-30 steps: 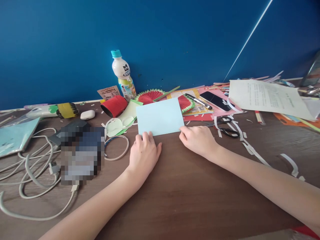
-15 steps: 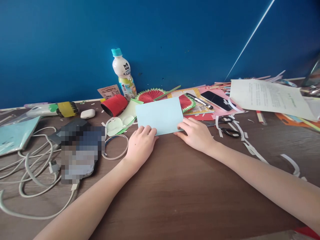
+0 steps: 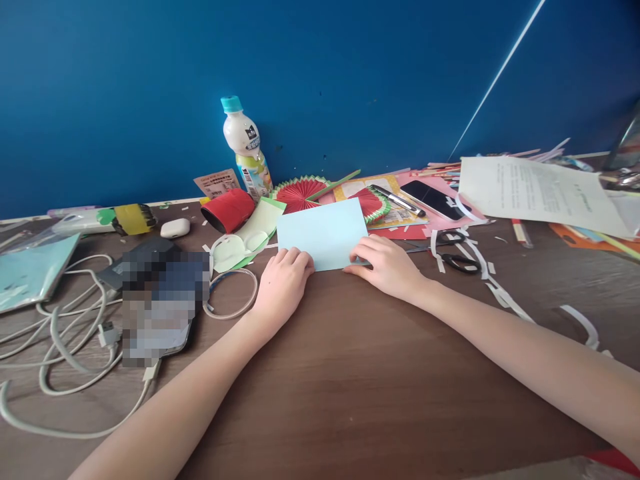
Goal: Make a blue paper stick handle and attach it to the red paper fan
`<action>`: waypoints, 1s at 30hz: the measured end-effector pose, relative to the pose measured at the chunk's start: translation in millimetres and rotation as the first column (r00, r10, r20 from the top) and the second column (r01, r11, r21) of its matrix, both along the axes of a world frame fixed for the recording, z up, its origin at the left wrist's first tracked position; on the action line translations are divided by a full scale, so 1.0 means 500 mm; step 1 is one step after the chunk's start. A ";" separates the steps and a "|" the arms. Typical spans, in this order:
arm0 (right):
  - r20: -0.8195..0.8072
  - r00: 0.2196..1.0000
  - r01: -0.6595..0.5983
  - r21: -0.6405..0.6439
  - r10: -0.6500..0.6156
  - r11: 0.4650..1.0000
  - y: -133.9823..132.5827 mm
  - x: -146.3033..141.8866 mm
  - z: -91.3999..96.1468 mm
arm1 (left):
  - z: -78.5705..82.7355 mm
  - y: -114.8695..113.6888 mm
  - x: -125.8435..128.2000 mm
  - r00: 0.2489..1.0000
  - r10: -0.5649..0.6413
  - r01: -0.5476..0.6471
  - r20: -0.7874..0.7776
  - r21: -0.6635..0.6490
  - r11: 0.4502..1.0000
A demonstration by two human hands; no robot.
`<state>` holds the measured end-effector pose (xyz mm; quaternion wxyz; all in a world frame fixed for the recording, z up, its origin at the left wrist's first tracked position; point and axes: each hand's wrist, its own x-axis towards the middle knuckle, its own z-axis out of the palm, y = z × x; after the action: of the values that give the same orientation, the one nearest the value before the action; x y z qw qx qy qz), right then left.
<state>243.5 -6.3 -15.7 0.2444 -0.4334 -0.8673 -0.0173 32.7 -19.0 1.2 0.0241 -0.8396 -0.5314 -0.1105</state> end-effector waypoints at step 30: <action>-0.251 0.967 0.003 -0.190 -0.052 0.982 0.020 -0.001 -0.006 | -0.004 -0.019 0.013 0.959 0.077 -0.018 -0.271 0.215 0.977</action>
<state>243.0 3.6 -18.5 0.3114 -0.4652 -0.8203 0.1170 38.9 -28.6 -0.8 0.1896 -0.8265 -0.5280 -0.0465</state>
